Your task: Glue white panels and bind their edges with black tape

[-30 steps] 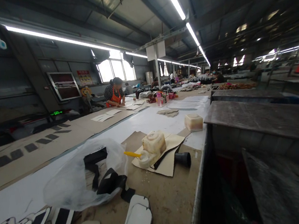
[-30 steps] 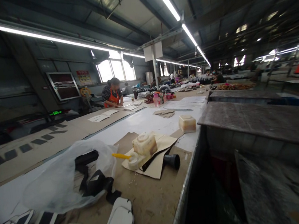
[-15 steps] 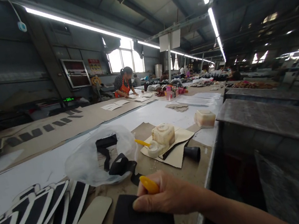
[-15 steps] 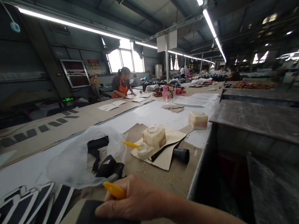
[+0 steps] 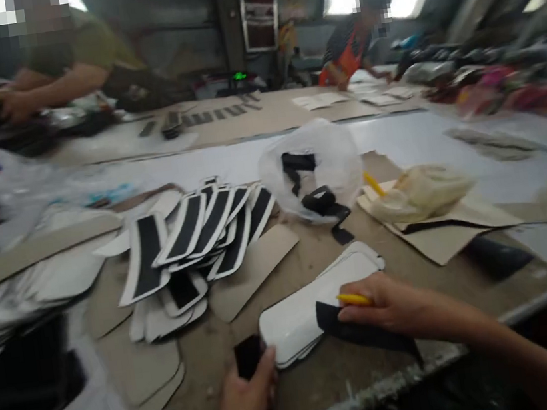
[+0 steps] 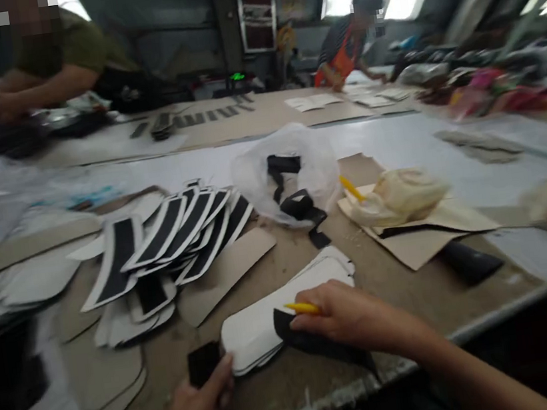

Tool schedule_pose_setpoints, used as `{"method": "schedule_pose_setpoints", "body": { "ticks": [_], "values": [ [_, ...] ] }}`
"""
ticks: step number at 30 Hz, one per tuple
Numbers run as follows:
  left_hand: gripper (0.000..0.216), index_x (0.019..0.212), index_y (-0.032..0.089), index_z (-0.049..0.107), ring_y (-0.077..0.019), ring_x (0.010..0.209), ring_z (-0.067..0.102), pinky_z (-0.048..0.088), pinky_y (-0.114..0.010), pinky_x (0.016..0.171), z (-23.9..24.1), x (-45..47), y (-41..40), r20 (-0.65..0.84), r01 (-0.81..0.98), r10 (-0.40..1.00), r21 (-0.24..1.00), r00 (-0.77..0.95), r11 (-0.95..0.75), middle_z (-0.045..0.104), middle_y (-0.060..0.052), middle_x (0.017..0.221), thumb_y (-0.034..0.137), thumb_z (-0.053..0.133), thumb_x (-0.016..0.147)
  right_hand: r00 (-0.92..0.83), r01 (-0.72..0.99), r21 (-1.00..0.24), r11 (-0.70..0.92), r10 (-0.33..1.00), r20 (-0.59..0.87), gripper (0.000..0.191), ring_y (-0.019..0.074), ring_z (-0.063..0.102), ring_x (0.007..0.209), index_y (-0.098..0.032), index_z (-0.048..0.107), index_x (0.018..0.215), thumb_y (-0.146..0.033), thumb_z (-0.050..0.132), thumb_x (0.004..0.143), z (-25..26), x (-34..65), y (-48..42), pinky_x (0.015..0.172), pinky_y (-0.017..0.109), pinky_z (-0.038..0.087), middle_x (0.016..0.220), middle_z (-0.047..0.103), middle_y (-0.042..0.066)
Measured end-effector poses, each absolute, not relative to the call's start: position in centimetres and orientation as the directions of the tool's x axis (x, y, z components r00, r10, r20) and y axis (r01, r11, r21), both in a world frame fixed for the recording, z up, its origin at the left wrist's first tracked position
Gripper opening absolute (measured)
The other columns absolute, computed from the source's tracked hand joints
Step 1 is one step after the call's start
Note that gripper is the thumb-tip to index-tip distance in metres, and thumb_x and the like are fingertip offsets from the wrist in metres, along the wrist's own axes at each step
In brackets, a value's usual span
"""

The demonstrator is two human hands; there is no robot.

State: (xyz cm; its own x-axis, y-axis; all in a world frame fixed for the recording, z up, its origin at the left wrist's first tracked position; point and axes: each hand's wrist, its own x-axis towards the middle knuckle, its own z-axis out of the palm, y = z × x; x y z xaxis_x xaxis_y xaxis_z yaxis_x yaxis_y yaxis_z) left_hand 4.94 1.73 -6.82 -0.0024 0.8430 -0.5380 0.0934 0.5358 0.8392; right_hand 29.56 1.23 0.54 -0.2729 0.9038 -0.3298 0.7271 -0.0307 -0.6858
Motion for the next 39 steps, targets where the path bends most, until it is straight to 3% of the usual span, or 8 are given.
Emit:
{"method": "schedule_pose_setpoints", "body": {
  "ticks": [4,12,15,18,22,39],
  "values": [
    [0.044,0.060,0.016,0.051,-0.0083,0.042,0.035,0.025,-0.021,0.043,-8.1,4.6,2.5,-0.555,0.089,0.828,0.832,0.081,0.548,0.043,0.005,0.043,0.058,0.066,0.063,-0.427,0.724,-0.689,0.031,0.805,-0.412,0.033,0.0097,0.036,0.053,-0.017,0.046,0.067,-0.041,0.049,0.089,-0.5,27.2,4.4,0.050,0.022,0.026,0.057,0.043,-0.006],
    [0.035,0.066,0.016,0.049,-0.0080,0.046,0.036,0.026,-0.020,0.043,-7.8,4.3,2.9,-0.589,0.046,0.795,0.806,0.147,0.589,0.046,0.004,0.051,0.049,0.060,0.070,-0.597,0.642,-0.766,-0.033,0.605,-0.526,0.031,0.0086,0.031,0.049,-0.016,0.047,0.066,-0.039,0.048,0.087,-1.1,23.4,8.5,0.048,0.021,0.027,0.056,0.037,-0.006],
    [0.030,0.068,0.016,0.048,-0.0074,0.047,0.037,0.026,-0.019,0.044,-7.6,4.1,3.1,-0.610,0.027,0.775,0.788,0.166,0.615,0.047,0.004,0.054,0.044,0.059,0.071,-0.557,0.726,-0.685,0.050,0.627,-0.544,0.024,0.0106,0.042,0.054,-0.015,0.055,0.071,-0.032,0.050,0.087,-1.6,22.9,9.2,0.053,0.021,0.032,0.061,0.050,-0.003],
    [0.027,0.068,0.016,0.048,-0.0066,0.045,0.035,0.024,-0.019,0.042,-7.6,4.0,3.3,-0.623,0.019,0.761,0.776,0.180,0.630,0.046,0.004,0.053,0.042,0.056,0.073,-0.480,0.849,-0.484,0.213,0.692,-0.539,0.020,0.0166,0.055,0.064,-0.016,0.062,0.079,-0.031,0.052,0.088,-2.0,22.4,9.3,0.057,0.023,0.034,0.071,0.063,0.004],
    [0.026,0.068,0.015,0.048,-0.0063,0.045,0.036,0.024,-0.018,0.042,-7.7,3.9,3.3,-0.632,0.014,0.754,0.768,0.183,0.640,0.046,0.004,0.053,0.040,0.055,0.074,-0.457,0.887,-0.326,0.328,0.727,-0.512,0.022,0.0224,0.062,0.074,-0.018,0.065,0.090,-0.035,0.050,0.090,-2.2,21.9,9.1,0.059,0.025,0.037,0.080,0.068,0.008],
    [0.018,0.061,0.017,0.049,-0.0080,0.044,0.038,0.027,-0.019,0.042,-7.1,3.8,4.0,-0.634,0.073,0.755,0.772,0.170,0.632,0.047,0.003,0.049,0.033,0.054,0.068,-0.441,0.898,-0.256,0.359,0.745,-0.501,0.024,0.0255,0.064,0.079,-0.018,0.066,0.094,-0.033,0.048,0.089,-2.6,21.8,9.3,0.063,0.027,0.042,0.085,0.069,0.011]
  ]
}}
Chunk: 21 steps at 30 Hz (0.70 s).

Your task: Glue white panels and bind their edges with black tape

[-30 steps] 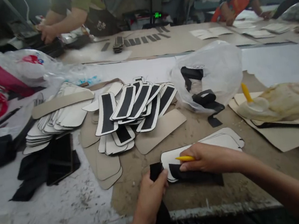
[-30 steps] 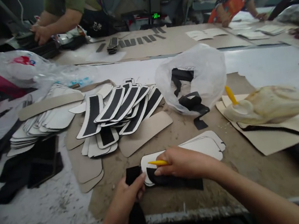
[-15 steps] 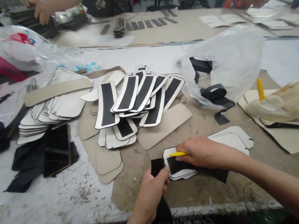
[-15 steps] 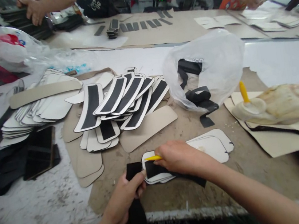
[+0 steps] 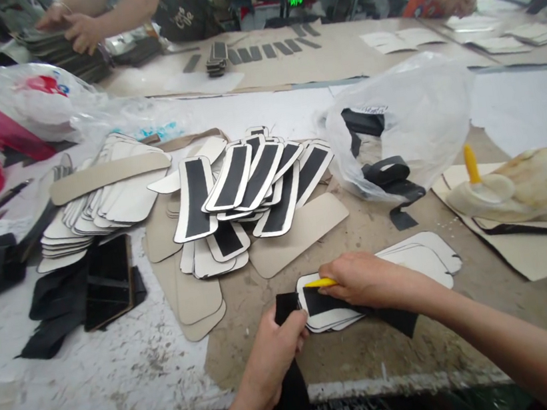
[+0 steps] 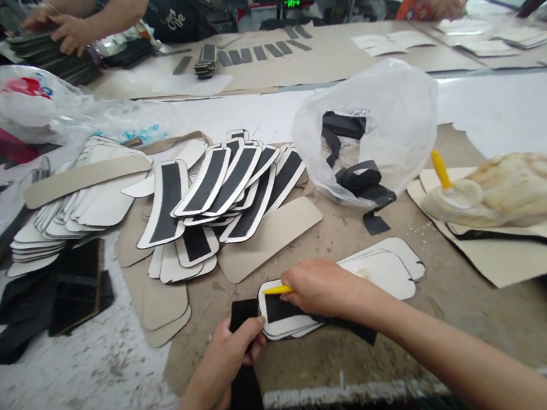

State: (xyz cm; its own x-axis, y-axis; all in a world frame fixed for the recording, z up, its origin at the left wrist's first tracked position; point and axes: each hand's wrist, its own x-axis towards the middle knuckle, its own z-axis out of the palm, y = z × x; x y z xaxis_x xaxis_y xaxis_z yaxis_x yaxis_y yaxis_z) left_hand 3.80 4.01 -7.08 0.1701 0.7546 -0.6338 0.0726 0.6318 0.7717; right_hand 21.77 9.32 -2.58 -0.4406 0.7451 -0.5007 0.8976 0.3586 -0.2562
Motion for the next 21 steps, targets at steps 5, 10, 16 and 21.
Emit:
{"method": "schedule_pose_setpoints", "body": {
  "ticks": [5,10,16,21],
  "values": [
    [0.029,0.055,0.018,0.048,-0.0093,0.041,0.035,0.026,-0.021,0.042,-6.7,4.2,4.7,-0.615,0.133,0.775,0.788,0.146,0.601,0.043,0.004,0.040,0.043,0.058,0.067,-0.456,0.890,-0.266,0.371,0.750,-0.479,0.024,0.0263,0.065,0.079,-0.017,0.067,0.094,-0.031,0.049,0.089,-2.4,21.8,9.3,0.062,0.028,0.042,0.084,0.069,0.012],
    [0.036,0.054,0.019,0.051,-0.0094,0.037,0.032,0.021,-0.022,0.039,-7.6,4.9,4.7,-0.624,0.117,0.779,0.779,0.056,0.616,0.038,0.006,0.036,0.047,0.072,0.055,-0.456,0.889,-0.270,0.369,0.754,-0.473,0.022,0.0262,0.064,0.077,-0.016,0.069,0.093,-0.030,0.054,0.086,-1.9,21.3,9.1,0.060,0.027,0.041,0.083,0.069,0.012],
    [0.039,0.055,0.019,0.046,-0.0078,0.037,0.030,0.019,-0.020,0.039,-8.1,4.5,4.3,-0.605,0.146,0.791,0.793,0.086,0.591,0.039,0.006,0.036,0.051,0.068,0.060,-0.324,0.945,-0.216,0.247,0.808,-0.493,0.017,0.0254,0.062,0.076,-0.018,0.066,0.088,-0.033,0.059,0.083,-0.4,27.5,6.5,0.061,0.027,0.039,0.081,0.067,0.008],
    [0.045,0.058,0.018,0.046,-0.0074,0.037,0.031,0.018,-0.020,0.040,-8.2,4.5,4.1,-0.620,0.164,0.781,0.780,0.072,0.604,0.041,0.005,0.036,0.056,0.069,0.057,-0.103,0.956,-0.290,-0.047,0.872,-0.478,0.018,0.0198,0.060,0.074,-0.018,0.059,0.082,-0.030,0.048,0.090,-0.2,34.9,3.2,0.064,0.025,0.038,0.081,0.064,0.005]
  ]
}}
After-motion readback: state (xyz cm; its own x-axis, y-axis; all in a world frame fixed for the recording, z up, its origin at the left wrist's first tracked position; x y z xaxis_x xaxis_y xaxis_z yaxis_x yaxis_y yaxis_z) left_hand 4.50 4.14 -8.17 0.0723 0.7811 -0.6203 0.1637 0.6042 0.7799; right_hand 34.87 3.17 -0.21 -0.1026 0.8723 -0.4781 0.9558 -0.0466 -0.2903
